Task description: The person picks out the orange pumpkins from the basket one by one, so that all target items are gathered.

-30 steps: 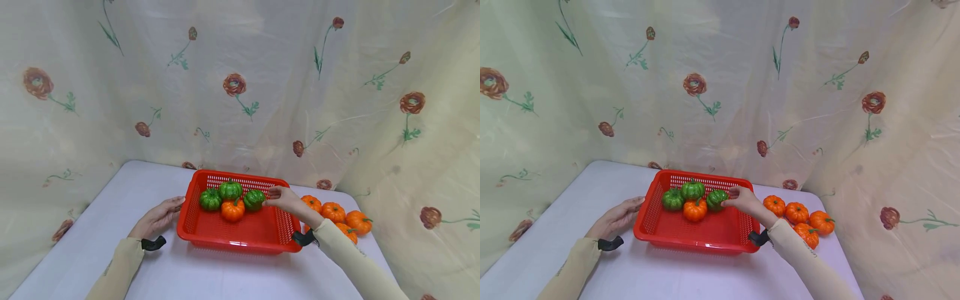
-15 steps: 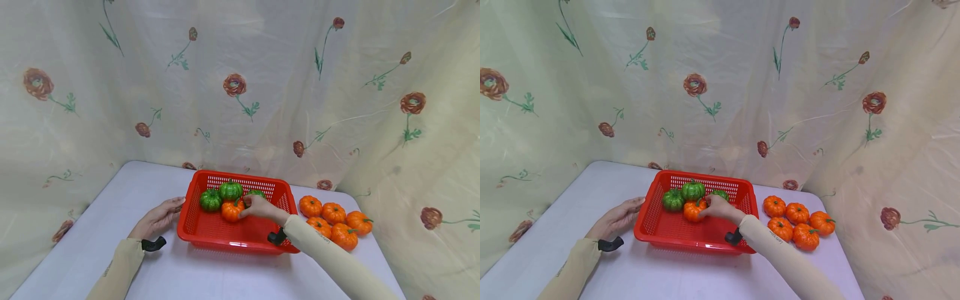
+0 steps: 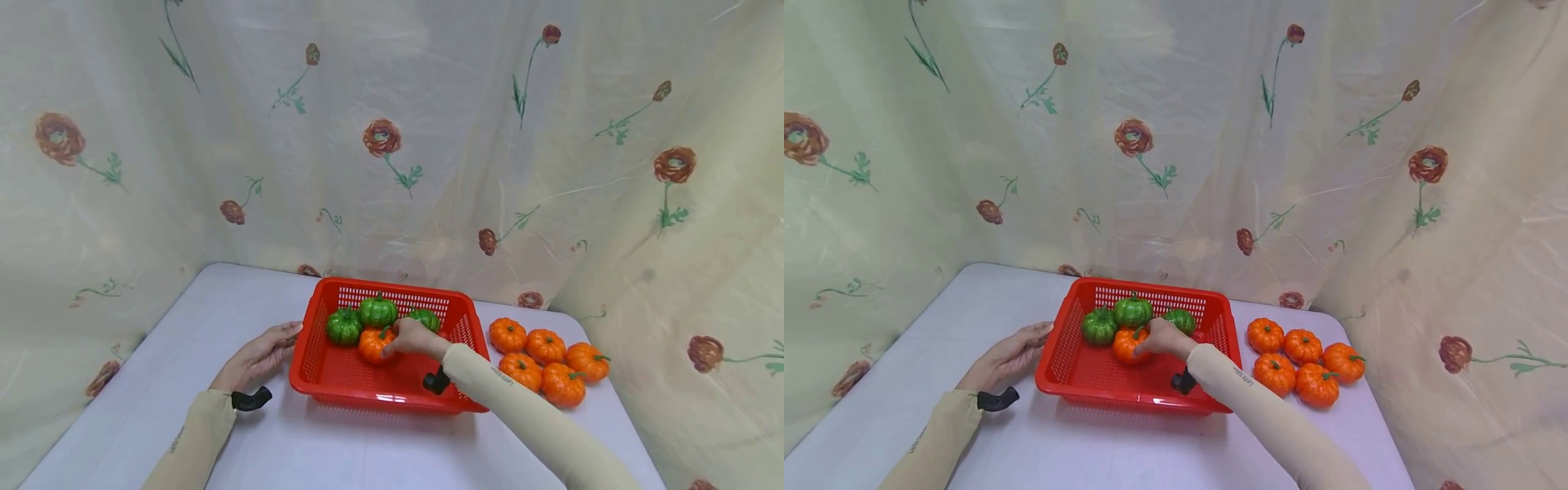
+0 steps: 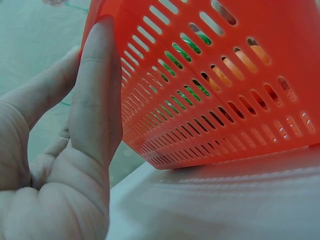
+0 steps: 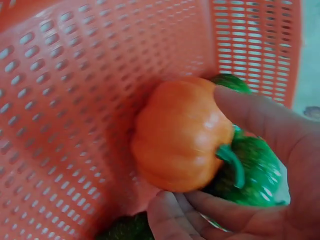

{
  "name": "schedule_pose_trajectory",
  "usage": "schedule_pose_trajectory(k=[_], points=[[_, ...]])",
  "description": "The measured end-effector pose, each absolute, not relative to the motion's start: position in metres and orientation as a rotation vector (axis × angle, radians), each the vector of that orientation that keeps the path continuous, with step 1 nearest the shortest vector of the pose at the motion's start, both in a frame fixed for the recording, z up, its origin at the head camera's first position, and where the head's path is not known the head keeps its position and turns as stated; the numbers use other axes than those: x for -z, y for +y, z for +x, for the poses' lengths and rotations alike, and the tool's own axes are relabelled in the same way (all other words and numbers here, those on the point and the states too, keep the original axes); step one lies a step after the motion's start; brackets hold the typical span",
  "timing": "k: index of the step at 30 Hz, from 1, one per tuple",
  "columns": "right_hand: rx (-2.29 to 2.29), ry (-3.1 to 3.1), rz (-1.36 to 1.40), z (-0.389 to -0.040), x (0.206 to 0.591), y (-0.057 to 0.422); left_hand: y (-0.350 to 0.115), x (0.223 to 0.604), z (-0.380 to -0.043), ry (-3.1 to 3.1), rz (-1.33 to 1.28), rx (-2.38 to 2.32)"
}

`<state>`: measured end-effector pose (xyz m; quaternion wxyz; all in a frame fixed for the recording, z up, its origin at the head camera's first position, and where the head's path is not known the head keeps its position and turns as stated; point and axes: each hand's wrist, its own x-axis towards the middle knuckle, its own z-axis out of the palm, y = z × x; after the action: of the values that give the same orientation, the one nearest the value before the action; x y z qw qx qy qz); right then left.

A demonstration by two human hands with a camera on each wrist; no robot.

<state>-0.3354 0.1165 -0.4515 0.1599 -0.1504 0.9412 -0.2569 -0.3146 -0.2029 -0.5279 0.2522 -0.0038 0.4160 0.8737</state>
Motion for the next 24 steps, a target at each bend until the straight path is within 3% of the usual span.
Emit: schedule_pose_trajectory(k=[14,24], points=[[0.972,2.584,-0.310,-0.339,0.469,0.113,-0.206,0.530,-0.310,1.144,-0.154,-2.405],[0.827,2.643,-0.361,-0.330,0.457,0.118,-0.206,0.529,-0.310,1.075,-0.092,-2.398]])
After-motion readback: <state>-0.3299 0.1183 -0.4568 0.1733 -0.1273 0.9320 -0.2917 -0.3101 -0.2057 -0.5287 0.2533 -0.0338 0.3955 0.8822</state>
